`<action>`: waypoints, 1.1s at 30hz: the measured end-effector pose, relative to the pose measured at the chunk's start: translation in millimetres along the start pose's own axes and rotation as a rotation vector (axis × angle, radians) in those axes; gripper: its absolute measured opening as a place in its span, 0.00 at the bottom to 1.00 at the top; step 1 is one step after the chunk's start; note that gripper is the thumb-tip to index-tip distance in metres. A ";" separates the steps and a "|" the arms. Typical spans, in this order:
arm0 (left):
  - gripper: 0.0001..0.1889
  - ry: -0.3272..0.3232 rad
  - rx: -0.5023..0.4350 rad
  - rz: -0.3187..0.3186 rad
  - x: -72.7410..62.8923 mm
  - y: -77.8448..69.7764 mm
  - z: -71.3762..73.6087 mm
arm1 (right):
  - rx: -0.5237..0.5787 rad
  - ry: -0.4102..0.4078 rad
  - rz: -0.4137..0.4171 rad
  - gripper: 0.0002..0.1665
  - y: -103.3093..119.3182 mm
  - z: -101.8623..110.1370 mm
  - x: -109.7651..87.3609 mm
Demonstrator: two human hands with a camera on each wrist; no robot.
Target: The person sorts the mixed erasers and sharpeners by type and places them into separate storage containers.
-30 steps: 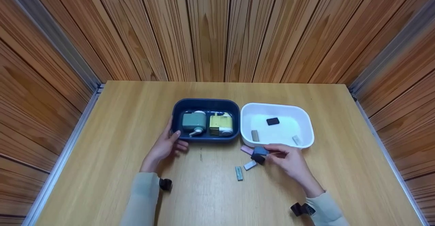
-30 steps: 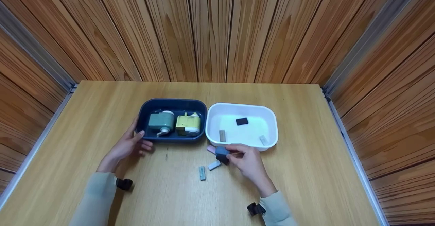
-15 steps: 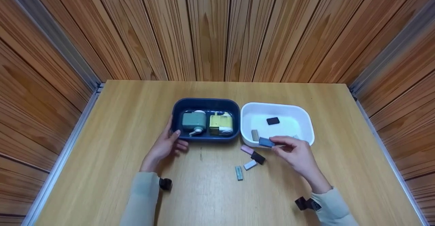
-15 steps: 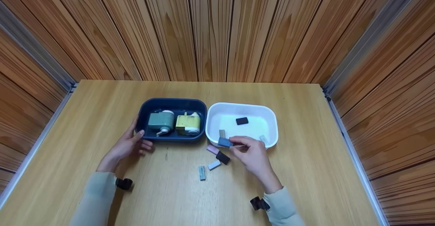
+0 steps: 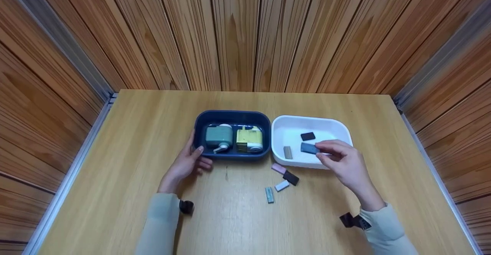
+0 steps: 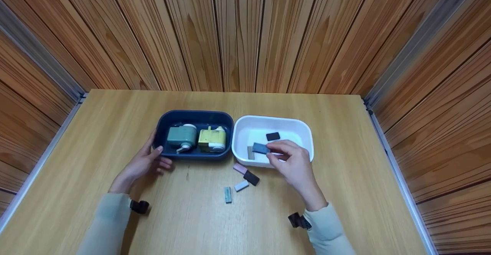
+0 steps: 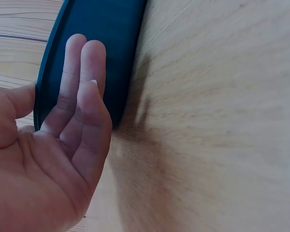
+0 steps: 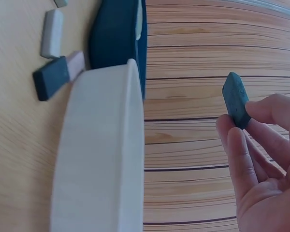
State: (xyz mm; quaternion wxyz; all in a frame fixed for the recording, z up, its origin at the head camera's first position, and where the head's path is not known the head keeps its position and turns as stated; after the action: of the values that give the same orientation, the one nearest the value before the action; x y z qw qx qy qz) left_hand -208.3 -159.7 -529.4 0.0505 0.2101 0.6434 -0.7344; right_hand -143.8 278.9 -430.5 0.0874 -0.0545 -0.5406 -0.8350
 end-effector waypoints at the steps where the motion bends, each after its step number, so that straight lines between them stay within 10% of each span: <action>1: 0.34 0.000 0.001 0.003 0.2 0.3 0.2 | -0.008 -0.004 0.003 0.16 0.8 2.0 0.9; 33: 0.33 0.016 -0.005 -0.002 -1.4 0.8 1.1 | -0.116 -0.054 0.036 0.17 8.0 25.9 32.1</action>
State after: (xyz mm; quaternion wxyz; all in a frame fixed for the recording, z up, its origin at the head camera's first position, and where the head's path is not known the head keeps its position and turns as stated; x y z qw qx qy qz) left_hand -207.0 -161.1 -529.5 0.0450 0.2154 0.6460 -0.7310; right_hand -173.7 296.6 -406.8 0.0843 -0.0916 -0.4924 -0.8614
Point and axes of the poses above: each hand's wrist, its own x-axis towards the middle knuckle, its own z-axis out of the back of the hand, y = z × x, the point moved 2 cm from there along x, towards the middle knuckle, and after that the axes turned 5 degrees about x, right-handed, at the moved point
